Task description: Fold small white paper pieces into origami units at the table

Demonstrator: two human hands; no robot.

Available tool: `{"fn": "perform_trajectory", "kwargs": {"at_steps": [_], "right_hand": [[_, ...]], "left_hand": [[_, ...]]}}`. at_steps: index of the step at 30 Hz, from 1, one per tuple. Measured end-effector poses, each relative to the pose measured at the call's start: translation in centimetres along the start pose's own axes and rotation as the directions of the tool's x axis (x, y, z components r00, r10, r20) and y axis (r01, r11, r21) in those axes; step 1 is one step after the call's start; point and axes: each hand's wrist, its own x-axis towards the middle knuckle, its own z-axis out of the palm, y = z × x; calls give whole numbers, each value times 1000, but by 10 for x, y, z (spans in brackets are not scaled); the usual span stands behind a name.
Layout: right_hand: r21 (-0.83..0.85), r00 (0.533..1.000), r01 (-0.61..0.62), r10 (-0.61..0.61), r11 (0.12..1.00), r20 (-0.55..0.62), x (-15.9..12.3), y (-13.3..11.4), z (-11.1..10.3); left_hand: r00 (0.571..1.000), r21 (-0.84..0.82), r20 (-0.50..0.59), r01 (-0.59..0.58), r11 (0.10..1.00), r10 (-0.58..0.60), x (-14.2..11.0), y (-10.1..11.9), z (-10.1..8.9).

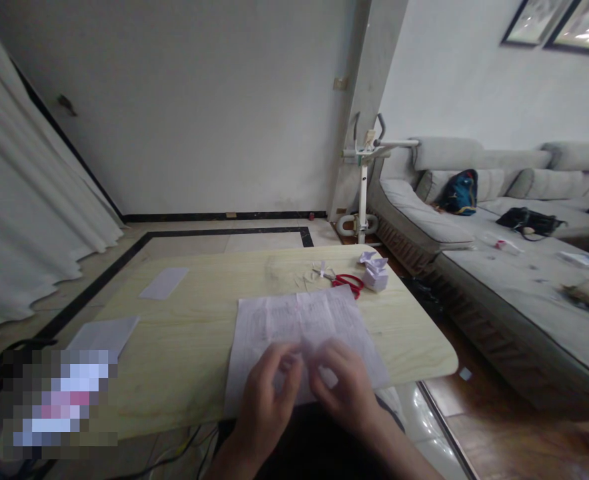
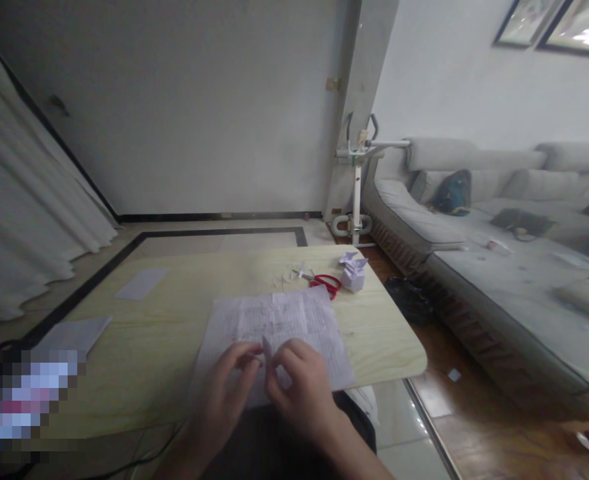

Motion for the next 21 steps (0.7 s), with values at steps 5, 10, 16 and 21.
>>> {"fn": "perform_trajectory", "kwargs": {"at_steps": [5, 10, 16, 21], "right_hand": [[-13, 995, 101, -101, 995, 27, 0, -8, 2], [153, 999, 20, -24, 988, 26, -1, -8, 0], [364, 948, -310, 317, 878, 41, 1, 2, 2], [435, 900, -428, 418, 792, 124, 4, 4, 3]], "left_hand": [[985, -78, 76, 162, 984, -156, -2, 3, 6], [976, -189, 5, 217, 958, -220, 5, 5, 4], [949, -271, 22, 309, 912, -315, 4, 8, 4], [963, -245, 61, 270, 931, -263, -2, 0, 8]]}}
